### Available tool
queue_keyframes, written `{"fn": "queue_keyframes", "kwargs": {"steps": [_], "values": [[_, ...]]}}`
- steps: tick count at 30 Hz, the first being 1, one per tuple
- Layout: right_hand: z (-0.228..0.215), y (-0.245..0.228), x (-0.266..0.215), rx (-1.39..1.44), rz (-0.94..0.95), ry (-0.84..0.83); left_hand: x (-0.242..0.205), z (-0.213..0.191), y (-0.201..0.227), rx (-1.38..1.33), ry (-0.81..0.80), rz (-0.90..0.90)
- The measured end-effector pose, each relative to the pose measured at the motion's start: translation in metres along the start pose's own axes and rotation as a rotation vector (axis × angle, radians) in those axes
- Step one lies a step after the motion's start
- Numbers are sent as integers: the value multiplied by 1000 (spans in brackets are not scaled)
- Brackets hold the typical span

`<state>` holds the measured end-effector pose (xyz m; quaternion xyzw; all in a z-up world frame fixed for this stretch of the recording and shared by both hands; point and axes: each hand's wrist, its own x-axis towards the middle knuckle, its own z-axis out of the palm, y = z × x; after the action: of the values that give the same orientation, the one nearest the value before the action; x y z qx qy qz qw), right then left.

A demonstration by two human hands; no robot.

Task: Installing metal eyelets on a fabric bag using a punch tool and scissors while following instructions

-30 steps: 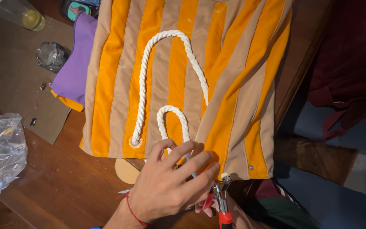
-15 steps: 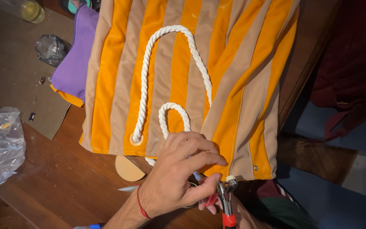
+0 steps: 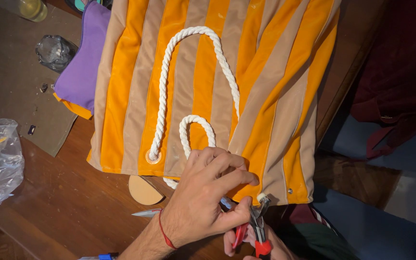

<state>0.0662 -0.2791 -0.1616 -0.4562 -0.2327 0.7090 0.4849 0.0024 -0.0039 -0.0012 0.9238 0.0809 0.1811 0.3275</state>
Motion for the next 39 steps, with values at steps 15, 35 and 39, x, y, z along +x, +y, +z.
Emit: {"fn": "queue_keyframes", "kwargs": {"steps": [15, 35, 39], "values": [[28, -62, 9, -86, 151, 517, -3, 3, 4, 33, 33, 1], [-30, -86, -33, 170, 525, 381, -133, 143, 57, -1326, 406, -928], [-55, -103, -47, 218, 534, 158, -77, 145, 58, -1565, 136, -749]]}}
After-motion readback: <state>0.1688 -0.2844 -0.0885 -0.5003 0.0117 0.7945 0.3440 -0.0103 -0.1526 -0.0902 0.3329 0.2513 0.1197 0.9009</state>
